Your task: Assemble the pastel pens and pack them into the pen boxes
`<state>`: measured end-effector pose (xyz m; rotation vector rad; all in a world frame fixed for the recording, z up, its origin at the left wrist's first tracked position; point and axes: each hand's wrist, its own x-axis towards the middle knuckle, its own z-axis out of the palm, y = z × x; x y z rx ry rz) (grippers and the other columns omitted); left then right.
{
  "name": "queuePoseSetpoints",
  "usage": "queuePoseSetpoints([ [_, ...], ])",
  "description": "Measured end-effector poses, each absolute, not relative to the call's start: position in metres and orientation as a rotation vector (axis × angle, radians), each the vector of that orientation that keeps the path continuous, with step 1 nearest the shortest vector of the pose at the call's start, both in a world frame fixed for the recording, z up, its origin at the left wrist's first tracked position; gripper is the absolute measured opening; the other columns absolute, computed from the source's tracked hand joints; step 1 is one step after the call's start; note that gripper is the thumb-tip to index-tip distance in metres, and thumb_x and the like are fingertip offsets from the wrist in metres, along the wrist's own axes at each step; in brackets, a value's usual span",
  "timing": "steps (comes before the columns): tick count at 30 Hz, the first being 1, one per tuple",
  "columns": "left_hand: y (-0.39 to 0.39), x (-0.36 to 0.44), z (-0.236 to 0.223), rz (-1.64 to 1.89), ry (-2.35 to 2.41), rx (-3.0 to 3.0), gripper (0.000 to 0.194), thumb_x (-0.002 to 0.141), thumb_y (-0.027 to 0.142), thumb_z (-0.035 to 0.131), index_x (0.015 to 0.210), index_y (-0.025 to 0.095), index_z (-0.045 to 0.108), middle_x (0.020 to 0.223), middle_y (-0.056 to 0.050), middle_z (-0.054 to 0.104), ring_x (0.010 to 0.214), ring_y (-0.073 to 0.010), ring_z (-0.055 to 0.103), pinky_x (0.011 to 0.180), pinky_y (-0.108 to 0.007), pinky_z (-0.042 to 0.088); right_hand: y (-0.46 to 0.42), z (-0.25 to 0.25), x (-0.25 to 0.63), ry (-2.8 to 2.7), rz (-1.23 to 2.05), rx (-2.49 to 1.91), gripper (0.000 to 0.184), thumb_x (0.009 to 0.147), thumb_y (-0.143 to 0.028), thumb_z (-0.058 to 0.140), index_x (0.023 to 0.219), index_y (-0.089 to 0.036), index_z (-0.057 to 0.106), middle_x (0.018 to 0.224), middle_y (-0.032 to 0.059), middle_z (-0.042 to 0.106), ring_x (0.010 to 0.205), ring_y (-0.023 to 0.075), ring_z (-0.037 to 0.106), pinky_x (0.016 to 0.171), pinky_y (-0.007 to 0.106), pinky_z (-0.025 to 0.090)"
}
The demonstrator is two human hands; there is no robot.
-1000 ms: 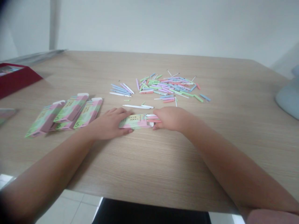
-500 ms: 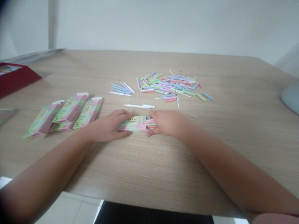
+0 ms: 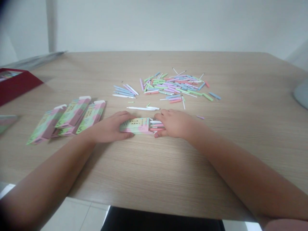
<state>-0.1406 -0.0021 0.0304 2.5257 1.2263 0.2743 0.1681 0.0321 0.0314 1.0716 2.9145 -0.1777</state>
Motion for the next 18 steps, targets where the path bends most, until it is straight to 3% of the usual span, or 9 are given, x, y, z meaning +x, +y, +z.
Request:
queuePoseSetpoints([
  [7, -0.005, -0.136, 0.03, 0.283, 1.222, 2.552, 0.064, 0.087, 0.049, 0.071, 0.143, 0.021, 0.056, 0.128, -0.011, 0.061, 0.123, -0.0297, 0.057, 0.11, -0.042, 0.044, 0.029, 0.012, 0.154, 3.111, -0.071, 0.965, 0.086, 0.084, -0.077, 0.064, 0.142, -0.014, 0.055, 0.132, 0.0211, 0.062, 0.121, 0.04, 0.058, 0.103, 0.053, 0.047],
  [13, -0.008, -0.132, 0.026, 0.278, 1.184, 2.593, 0.071, 0.087, 0.056, 0.072, 0.146, 0.021, 0.053, 0.129, -0.013, 0.06, 0.121, -0.0301, 0.058, 0.108, -0.043, 0.044, 0.023, 0.013, 0.15, 3.169, -0.23, 1.016, 0.115, 0.077, -0.081, 0.068, 0.164, -0.016, 0.029, 0.157, 0.0234, 0.047, 0.142, 0.0428, 0.047, 0.116, 0.058, 0.039],
  [18, -0.008, -0.131, 0.027, 0.262, 1.199, 2.608, 0.07, 0.087, 0.056, 0.071, 0.145, 0.021, 0.054, 0.131, -0.013, 0.06, 0.124, -0.0308, 0.057, 0.109, -0.043, 0.044, 0.016, 0.024, 0.189, 3.073, -0.36, 1.164, 0.108, 0.084, -0.079, 0.061, 0.167, -0.019, 0.024, 0.165, 0.02, 0.039, 0.148, 0.0414, 0.043, 0.119, 0.057, 0.039],
])
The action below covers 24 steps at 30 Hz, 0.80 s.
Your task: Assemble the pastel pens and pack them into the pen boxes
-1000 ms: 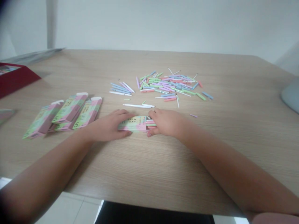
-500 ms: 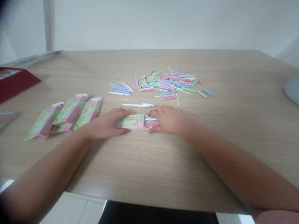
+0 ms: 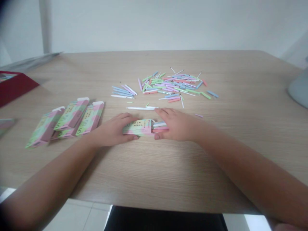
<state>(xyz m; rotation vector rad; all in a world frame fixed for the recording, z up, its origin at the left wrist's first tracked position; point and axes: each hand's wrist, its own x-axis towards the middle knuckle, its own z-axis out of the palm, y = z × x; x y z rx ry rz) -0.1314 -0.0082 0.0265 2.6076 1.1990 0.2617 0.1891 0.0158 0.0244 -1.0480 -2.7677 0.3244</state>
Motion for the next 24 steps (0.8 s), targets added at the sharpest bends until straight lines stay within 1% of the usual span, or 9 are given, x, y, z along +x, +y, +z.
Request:
queuePoseSetpoints([
  [2, -0.009, -0.131, 0.027, 0.258, 1.205, 2.611, 0.07, 0.088, 0.056, 0.071, 0.145, 0.021, 0.054, 0.132, -0.013, 0.06, 0.125, -0.0311, 0.056, 0.109, -0.043, 0.044, 0.008, 0.019, 0.209, -2.747, 0.223, -1.098, 0.106, 0.084, -0.079, 0.061, 0.165, -0.018, 0.028, 0.164, 0.0207, 0.04, 0.149, 0.044, 0.04, 0.12, 0.061, 0.035],
  [4, -0.01, -0.13, 0.026, 0.264, 1.2, 2.618, 0.07, 0.088, 0.057, 0.07, 0.146, 0.021, 0.053, 0.134, -0.013, 0.06, 0.127, -0.0315, 0.056, 0.11, -0.044, 0.044, -0.001, 0.009, 0.226, -2.707, 0.11, -1.186, 0.106, 0.083, -0.079, 0.063, 0.163, -0.017, 0.033, 0.164, 0.0225, 0.04, 0.151, 0.049, 0.034, 0.12, 0.068, 0.031],
  [7, -0.012, -0.128, 0.024, 0.272, 1.192, 2.629, 0.071, 0.089, 0.058, 0.068, 0.148, 0.022, 0.051, 0.137, -0.013, 0.059, 0.129, -0.032, 0.055, 0.111, -0.045, 0.043, -0.009, -0.006, 0.241, -2.656, 0.123, -1.31, 0.099, 0.086, -0.075, 0.062, 0.162, -0.017, 0.035, 0.164, 0.0221, 0.039, 0.151, 0.05, 0.033, 0.117, 0.072, 0.034],
  [10, -0.013, -0.126, 0.023, 0.278, 1.198, 2.628, 0.072, 0.09, 0.059, 0.067, 0.15, 0.023, 0.05, 0.138, -0.013, 0.059, 0.129, -0.0318, 0.055, 0.112, -0.045, 0.043, -0.012, -0.012, 0.237, -2.596, 0.232, -1.29, 0.086, 0.093, -0.065, 0.061, 0.16, -0.017, 0.037, 0.162, 0.0203, 0.043, 0.151, 0.0435, 0.037, 0.119, 0.067, 0.036],
  [13, -0.013, -0.124, 0.022, 0.282, 1.2, 2.634, 0.073, 0.09, 0.06, 0.066, 0.15, 0.023, 0.05, 0.138, -0.013, 0.059, 0.129, -0.0317, 0.055, 0.112, -0.045, 0.043, -0.014, -0.011, 0.224, -2.535, 0.32, -1.18, 0.066, 0.099, -0.053, 0.057, 0.155, -0.019, 0.044, 0.156, 0.017, 0.051, 0.148, 0.0349, 0.044, 0.122, 0.058, 0.038],
  [15, -0.013, -0.124, 0.022, 0.275, 1.205, 2.645, 0.074, 0.089, 0.062, 0.066, 0.15, 0.023, 0.05, 0.137, -0.013, 0.06, 0.127, -0.032, 0.056, 0.11, -0.045, 0.044, -0.016, -0.01, 0.216, -2.5, 0.374, -1.123, 0.056, 0.101, -0.048, 0.056, 0.15, -0.022, 0.05, 0.151, 0.0148, 0.056, 0.143, 0.0317, 0.05, 0.121, 0.055, 0.041],
  [20, -0.012, -0.123, 0.024, 0.251, 1.198, 2.661, 0.073, 0.09, 0.064, 0.064, 0.149, 0.021, 0.052, 0.136, -0.014, 0.061, 0.126, -0.0316, 0.057, 0.11, -0.045, 0.044, -0.018, -0.012, 0.208, -2.437, 0.401, -1.054, 0.038, 0.1, -0.039, 0.059, 0.135, -0.023, 0.063, 0.137, 0.0133, 0.065, 0.132, 0.0303, 0.059, 0.115, 0.054, 0.048],
  [24, -0.012, -0.122, 0.023, 0.27, 1.187, 2.679, 0.074, 0.09, 0.065, 0.064, 0.148, 0.021, 0.052, 0.135, -0.014, 0.062, 0.125, -0.0313, 0.058, 0.11, -0.044, 0.044, -0.019, -0.014, 0.201, -2.338, 0.403, -1.086, 0.039, 0.097, -0.041, 0.065, 0.131, -0.022, 0.064, 0.134, 0.0137, 0.066, 0.129, 0.0312, 0.061, 0.113, 0.054, 0.049],
])
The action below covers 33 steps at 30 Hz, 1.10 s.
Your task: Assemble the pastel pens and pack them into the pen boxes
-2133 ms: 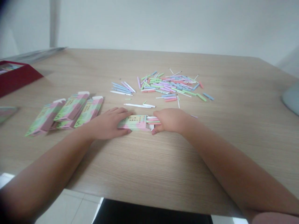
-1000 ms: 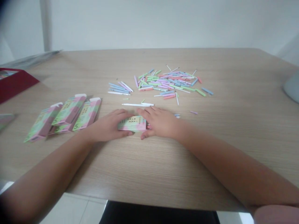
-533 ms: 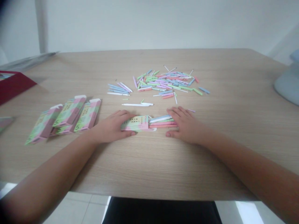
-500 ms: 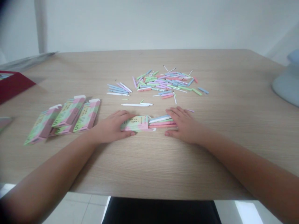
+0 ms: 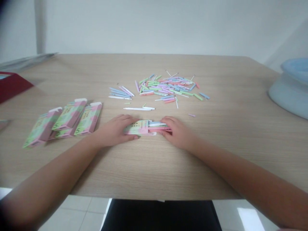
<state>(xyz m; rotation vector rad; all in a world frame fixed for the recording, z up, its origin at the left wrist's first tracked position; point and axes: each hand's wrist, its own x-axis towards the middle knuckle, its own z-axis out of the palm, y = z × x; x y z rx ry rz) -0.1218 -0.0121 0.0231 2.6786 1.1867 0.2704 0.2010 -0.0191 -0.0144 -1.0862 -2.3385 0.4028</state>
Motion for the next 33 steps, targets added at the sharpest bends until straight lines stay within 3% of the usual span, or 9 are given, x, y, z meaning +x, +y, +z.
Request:
queuePoseSetpoints([
  [11, -0.01, -0.123, 0.027, 0.239, 1.081, 2.73, 0.074, 0.091, 0.064, 0.065, 0.151, 0.021, 0.051, 0.131, -0.013, 0.066, 0.121, -0.031, 0.061, 0.107, -0.044, 0.044, -0.015, -0.007, 0.192, -2.496, 0.519, -0.88, 0.041, 0.099, -0.035, 0.058, 0.139, -0.024, 0.059, 0.143, 0.0141, 0.061, 0.137, 0.0296, 0.056, 0.116, 0.054, 0.045],
  [15, -0.013, -0.118, 0.024, 0.282, 1.135, 2.723, 0.074, 0.091, 0.063, 0.064, 0.149, 0.019, 0.053, 0.131, -0.014, 0.066, 0.119, -0.0319, 0.062, 0.105, -0.045, 0.046, -0.019, -0.011, 0.175, -2.232, 0.553, -1.028, 0.048, 0.096, -0.038, 0.064, 0.141, -0.024, 0.055, 0.146, 0.0152, 0.058, 0.138, 0.0313, 0.055, 0.117, 0.056, 0.044],
  [23, -0.019, -0.099, 0.021, 0.357, 1.1, 2.731, 0.073, 0.092, 0.062, 0.064, 0.148, 0.015, 0.053, 0.136, -0.015, 0.065, 0.121, -0.0316, 0.061, 0.107, -0.045, 0.046, -0.017, -0.01, 0.154, -1.731, 0.944, -1.152, 0.037, 0.102, -0.032, 0.042, 0.138, -0.03, 0.05, 0.145, 0.0066, 0.06, 0.133, 0.0266, 0.057, 0.111, 0.054, 0.049],
  [28, -0.019, -0.099, 0.02, 0.445, 1.11, 2.695, 0.072, 0.092, 0.062, 0.065, 0.146, 0.016, 0.055, 0.135, -0.016, 0.065, 0.122, -0.0323, 0.061, 0.108, -0.048, 0.047, -0.021, -0.006, 0.157, -1.919, 0.639, -0.981, 0.044, 0.101, -0.032, 0.047, 0.145, -0.03, 0.046, 0.16, 0.0094, 0.043, 0.151, 0.0277, 0.037, 0.123, 0.056, 0.034],
  [33, -0.02, -0.102, 0.021, 0.545, 1.079, 2.648, 0.072, 0.091, 0.061, 0.068, 0.146, 0.018, 0.055, 0.136, -0.016, 0.064, 0.123, -0.0315, 0.061, 0.109, -0.047, 0.048, -0.021, -0.004, 0.159, -1.848, 0.522, -1.005, 0.041, 0.105, -0.041, 0.043, 0.145, -0.033, 0.044, 0.16, 0.0115, 0.041, 0.153, 0.029, 0.035, 0.121, 0.058, 0.037],
])
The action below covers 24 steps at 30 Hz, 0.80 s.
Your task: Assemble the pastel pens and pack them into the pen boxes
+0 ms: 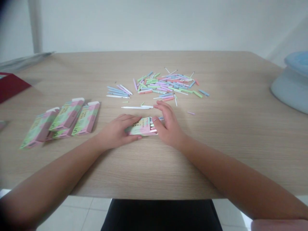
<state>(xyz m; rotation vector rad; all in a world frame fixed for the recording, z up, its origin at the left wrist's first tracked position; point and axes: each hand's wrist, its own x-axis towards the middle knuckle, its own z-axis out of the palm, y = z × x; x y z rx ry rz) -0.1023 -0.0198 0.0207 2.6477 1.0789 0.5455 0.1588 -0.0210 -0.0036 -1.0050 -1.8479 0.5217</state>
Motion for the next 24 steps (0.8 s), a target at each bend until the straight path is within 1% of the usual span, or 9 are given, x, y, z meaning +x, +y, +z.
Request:
queuePoseSetpoints([
  [3, -0.02, -0.104, 0.021, 0.582, 1.082, 2.632, 0.072, 0.09, 0.06, 0.069, 0.148, 0.019, 0.054, 0.136, -0.015, 0.064, 0.123, -0.031, 0.061, 0.109, -0.047, 0.048, -0.015, -0.007, 0.163, -1.758, 0.66, -1.016, 0.053, 0.106, -0.054, 0.034, 0.155, -0.035, 0.026, 0.165, 0.0122, 0.033, 0.154, 0.0288, 0.034, 0.119, 0.057, 0.04],
  [6, -0.02, -0.105, 0.02, 0.593, 1.095, 2.621, 0.071, 0.09, 0.059, 0.069, 0.148, 0.02, 0.053, 0.136, -0.015, 0.064, 0.123, -0.0313, 0.061, 0.109, -0.048, 0.048, -0.013, -0.011, 0.165, -1.731, 0.791, -1.016, 0.062, 0.105, -0.064, 0.021, 0.161, -0.038, 0.01, 0.169, 0.0137, 0.026, 0.151, 0.0306, 0.04, 0.117, 0.058, 0.041],
  [8, -0.02, -0.104, 0.019, 0.6, 1.094, 2.613, 0.073, 0.09, 0.059, 0.069, 0.149, 0.02, 0.053, 0.137, -0.015, 0.063, 0.124, -0.0317, 0.06, 0.109, -0.049, 0.048, -0.014, -0.012, 0.162, -1.76, 0.839, -0.989, 0.068, 0.103, -0.069, 0.017, 0.163, -0.037, 0.006, 0.171, 0.0148, 0.022, 0.151, 0.0316, 0.041, 0.117, 0.058, 0.041],
  [13, -0.021, -0.097, 0.018, 0.597, 1.082, 2.629, 0.076, 0.092, 0.06, 0.067, 0.152, 0.017, 0.048, 0.14, -0.018, 0.061, 0.127, -0.0321, 0.058, 0.11, -0.049, 0.048, -0.018, -0.009, 0.153, -1.821, 0.998, -0.929, 0.074, 0.104, -0.069, 0.027, 0.165, -0.035, 0.003, 0.172, 0.0168, 0.017, 0.151, 0.0321, 0.04, 0.115, 0.058, 0.044],
  [15, -0.02, -0.097, 0.018, 0.608, 1.085, 2.629, 0.076, 0.092, 0.06, 0.067, 0.153, 0.018, 0.048, 0.141, -0.018, 0.061, 0.128, -0.0323, 0.058, 0.11, -0.049, 0.048, -0.018, -0.007, 0.154, -1.809, 1.022, -0.924, 0.074, 0.104, -0.067, 0.027, 0.165, -0.035, -0.001, 0.171, 0.0175, 0.018, 0.149, 0.0317, 0.043, 0.113, 0.058, 0.047],
  [17, -0.02, -0.1, 0.018, 0.614, 1.082, 2.627, 0.076, 0.092, 0.059, 0.067, 0.153, 0.019, 0.048, 0.14, -0.017, 0.061, 0.127, -0.0322, 0.059, 0.109, -0.05, 0.049, -0.018, -0.004, 0.157, -1.829, 0.991, -0.937, 0.075, 0.104, -0.066, 0.029, 0.165, -0.036, -0.002, 0.17, 0.0172, 0.023, 0.149, 0.032, 0.043, 0.113, 0.059, 0.046],
  [21, -0.017, -0.109, 0.021, 0.64, 1.098, 2.608, 0.075, 0.091, 0.06, 0.068, 0.152, 0.021, 0.049, 0.139, -0.016, 0.062, 0.126, -0.032, 0.06, 0.109, -0.049, 0.049, -0.018, -0.001, 0.162, -1.919, 0.892, -0.962, 0.07, 0.107, -0.061, 0.025, 0.166, -0.036, -0.001, 0.168, 0.0154, 0.033, 0.156, 0.031, 0.031, 0.117, 0.063, 0.039],
  [22, -0.017, -0.111, 0.021, 0.646, 1.097, 2.603, 0.075, 0.091, 0.059, 0.069, 0.153, 0.021, 0.049, 0.139, -0.016, 0.062, 0.126, -0.032, 0.06, 0.11, -0.049, 0.048, -0.018, -0.002, 0.162, -1.92, 0.907, -0.96, 0.068, 0.107, -0.059, 0.022, 0.166, -0.036, -0.002, 0.168, 0.015, 0.034, 0.156, 0.0305, 0.032, 0.116, 0.063, 0.04],
  [24, -0.017, -0.113, 0.023, 0.651, 1.087, 2.599, 0.075, 0.091, 0.059, 0.069, 0.153, 0.022, 0.048, 0.14, -0.016, 0.062, 0.126, -0.0319, 0.06, 0.11, -0.049, 0.048, -0.016, -0.005, 0.162, -1.868, 0.952, -0.957, 0.064, 0.108, -0.055, 0.023, 0.165, -0.036, 0.0, 0.166, 0.0149, 0.038, 0.15, 0.0304, 0.042, 0.112, 0.059, 0.046],
])
